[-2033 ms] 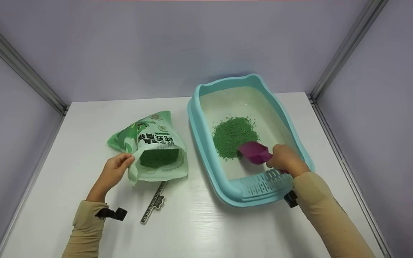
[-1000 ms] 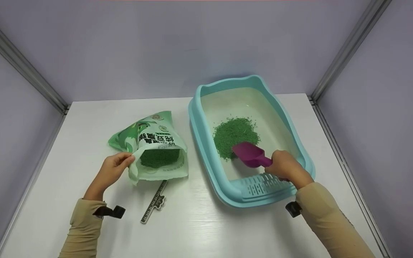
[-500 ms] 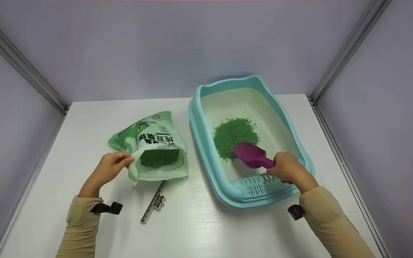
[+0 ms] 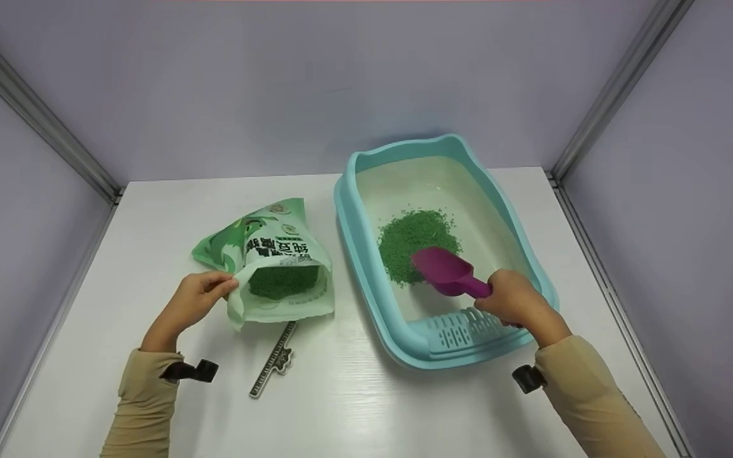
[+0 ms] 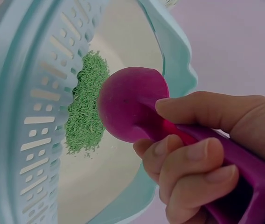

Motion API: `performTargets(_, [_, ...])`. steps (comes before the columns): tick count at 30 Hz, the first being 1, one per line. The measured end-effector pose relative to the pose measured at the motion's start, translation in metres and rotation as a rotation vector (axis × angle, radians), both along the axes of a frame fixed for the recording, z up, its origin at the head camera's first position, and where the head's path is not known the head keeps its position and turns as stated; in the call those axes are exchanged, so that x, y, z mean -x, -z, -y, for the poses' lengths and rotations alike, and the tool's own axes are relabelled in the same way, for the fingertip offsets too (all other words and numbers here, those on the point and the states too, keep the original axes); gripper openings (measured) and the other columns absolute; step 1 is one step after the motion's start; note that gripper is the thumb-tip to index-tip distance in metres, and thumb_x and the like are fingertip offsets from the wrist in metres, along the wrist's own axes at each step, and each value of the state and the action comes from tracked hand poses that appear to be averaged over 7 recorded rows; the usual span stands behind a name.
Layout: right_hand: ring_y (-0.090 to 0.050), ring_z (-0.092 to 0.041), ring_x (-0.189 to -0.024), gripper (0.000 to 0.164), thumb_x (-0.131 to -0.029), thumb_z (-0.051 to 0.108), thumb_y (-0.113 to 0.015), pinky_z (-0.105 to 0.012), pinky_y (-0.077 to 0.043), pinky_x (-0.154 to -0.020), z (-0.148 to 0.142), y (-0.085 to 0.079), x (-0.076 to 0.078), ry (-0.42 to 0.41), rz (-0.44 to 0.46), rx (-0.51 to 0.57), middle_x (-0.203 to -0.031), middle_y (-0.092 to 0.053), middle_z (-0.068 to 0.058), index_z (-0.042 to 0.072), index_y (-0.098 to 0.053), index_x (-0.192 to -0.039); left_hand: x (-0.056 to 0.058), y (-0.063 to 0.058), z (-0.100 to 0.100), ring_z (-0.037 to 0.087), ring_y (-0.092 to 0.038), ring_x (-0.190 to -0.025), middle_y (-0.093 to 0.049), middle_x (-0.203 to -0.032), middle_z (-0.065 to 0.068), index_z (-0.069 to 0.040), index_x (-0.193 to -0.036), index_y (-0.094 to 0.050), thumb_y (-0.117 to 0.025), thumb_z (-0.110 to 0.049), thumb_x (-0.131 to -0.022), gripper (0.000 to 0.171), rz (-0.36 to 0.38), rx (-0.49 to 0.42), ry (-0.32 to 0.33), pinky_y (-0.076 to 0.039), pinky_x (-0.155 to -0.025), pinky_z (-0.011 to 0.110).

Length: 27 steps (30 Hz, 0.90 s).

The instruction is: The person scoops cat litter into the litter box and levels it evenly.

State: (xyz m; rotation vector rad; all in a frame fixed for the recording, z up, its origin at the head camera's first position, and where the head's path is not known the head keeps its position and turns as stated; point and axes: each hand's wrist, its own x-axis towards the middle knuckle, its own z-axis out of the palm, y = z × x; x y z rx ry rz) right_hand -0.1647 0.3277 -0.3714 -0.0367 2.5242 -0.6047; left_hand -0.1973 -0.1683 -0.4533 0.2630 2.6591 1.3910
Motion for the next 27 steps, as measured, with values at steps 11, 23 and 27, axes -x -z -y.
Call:
performTargets(11, [-0.046,-0.01,-0.048,0.025,-0.087,0.016,-0.062,-0.021,-0.04,-0.044,0.007,-0.011,-0.007,-0.014,-0.06,0.031,-0.06,-0.052,-0.001,-0.008,-0.061,-0.093,0.0,0.001,0.0,0.006,-0.05,-0.066,-0.067,-0.077,0.014,-0.002,-0.098,-0.072,-0.061,-0.015,-0.094,0.017,0.013,-0.004,-0.003,-0.041,-0.063,0.021])
performTargets(23, [-0.047,-0.012,-0.051,0.024,-0.087,0.013,-0.066,-0.019,-0.04,-0.045,0.015,-0.023,-0.014,-0.031,-0.146,0.052,-0.063,-0.054,-0.004,-0.009,-0.061,-0.093,-0.002,0.0,-0.001,0.005,-0.049,-0.064,-0.067,-0.077,0.015,-0.001,-0.1,-0.072,-0.062,-0.014,-0.094,0.018,0.008,-0.017,-0.013,-0.04,-0.062,0.02])
performTargets(27, [-0.048,-0.012,-0.05,0.022,-0.087,0.013,-0.065,-0.019,-0.041,-0.045,0.019,-0.029,-0.018,-0.03,-0.143,0.067,-0.063,-0.054,-0.004,-0.007,-0.061,-0.093,-0.002,0.0,-0.001,0.005,-0.049,-0.064,-0.067,-0.076,0.014,-0.001,-0.1,-0.072,-0.062,-0.014,-0.094,0.018,0.008,-0.022,-0.014,-0.04,-0.062,0.02])
